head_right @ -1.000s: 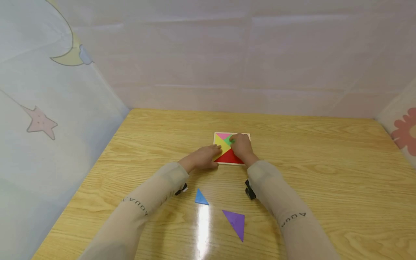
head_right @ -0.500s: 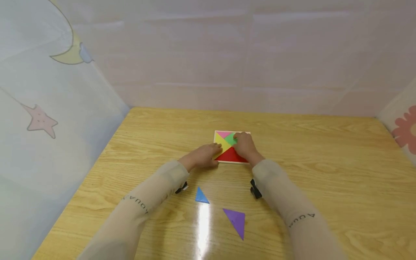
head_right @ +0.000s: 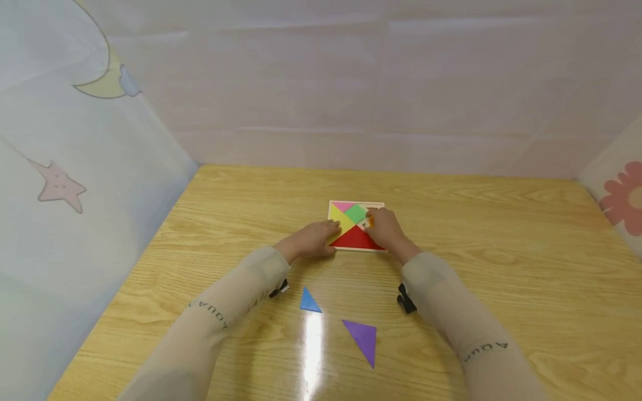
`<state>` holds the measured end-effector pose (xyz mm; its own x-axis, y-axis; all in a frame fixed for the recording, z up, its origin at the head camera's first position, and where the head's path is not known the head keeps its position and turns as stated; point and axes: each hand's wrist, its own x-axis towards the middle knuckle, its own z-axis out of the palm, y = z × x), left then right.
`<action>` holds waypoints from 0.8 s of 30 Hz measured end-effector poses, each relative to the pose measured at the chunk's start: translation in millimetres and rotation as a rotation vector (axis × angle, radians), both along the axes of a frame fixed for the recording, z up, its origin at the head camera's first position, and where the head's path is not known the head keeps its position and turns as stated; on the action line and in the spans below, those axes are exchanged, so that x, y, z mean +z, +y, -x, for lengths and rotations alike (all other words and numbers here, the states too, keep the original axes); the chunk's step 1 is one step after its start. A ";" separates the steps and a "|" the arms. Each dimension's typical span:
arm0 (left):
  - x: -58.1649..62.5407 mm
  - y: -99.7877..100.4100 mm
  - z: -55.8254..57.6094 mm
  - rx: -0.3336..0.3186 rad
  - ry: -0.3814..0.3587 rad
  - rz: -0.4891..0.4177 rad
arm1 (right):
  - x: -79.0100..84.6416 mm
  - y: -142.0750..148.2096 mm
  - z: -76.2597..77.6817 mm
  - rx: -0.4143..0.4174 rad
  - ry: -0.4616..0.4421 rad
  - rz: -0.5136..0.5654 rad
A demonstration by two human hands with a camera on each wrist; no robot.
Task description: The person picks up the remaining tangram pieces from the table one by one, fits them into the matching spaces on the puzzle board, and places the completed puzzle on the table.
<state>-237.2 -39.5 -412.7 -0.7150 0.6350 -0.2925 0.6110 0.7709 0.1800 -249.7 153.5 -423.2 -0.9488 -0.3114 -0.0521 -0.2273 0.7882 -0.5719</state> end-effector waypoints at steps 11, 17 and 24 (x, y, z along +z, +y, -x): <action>1.2 0.0 -0.7 0.018 -0.022 -0.004 | 5.8 2.8 -17.4 0.059 0.038 -0.006; 2.1 0.9 -0.8 0.023 -0.020 -0.003 | 5.8 3.6 -25.1 0.088 0.026 -0.002; 0.7 0.1 -0.8 0.029 -0.022 -0.021 | 4.9 5.5 -35.6 0.088 0.012 0.012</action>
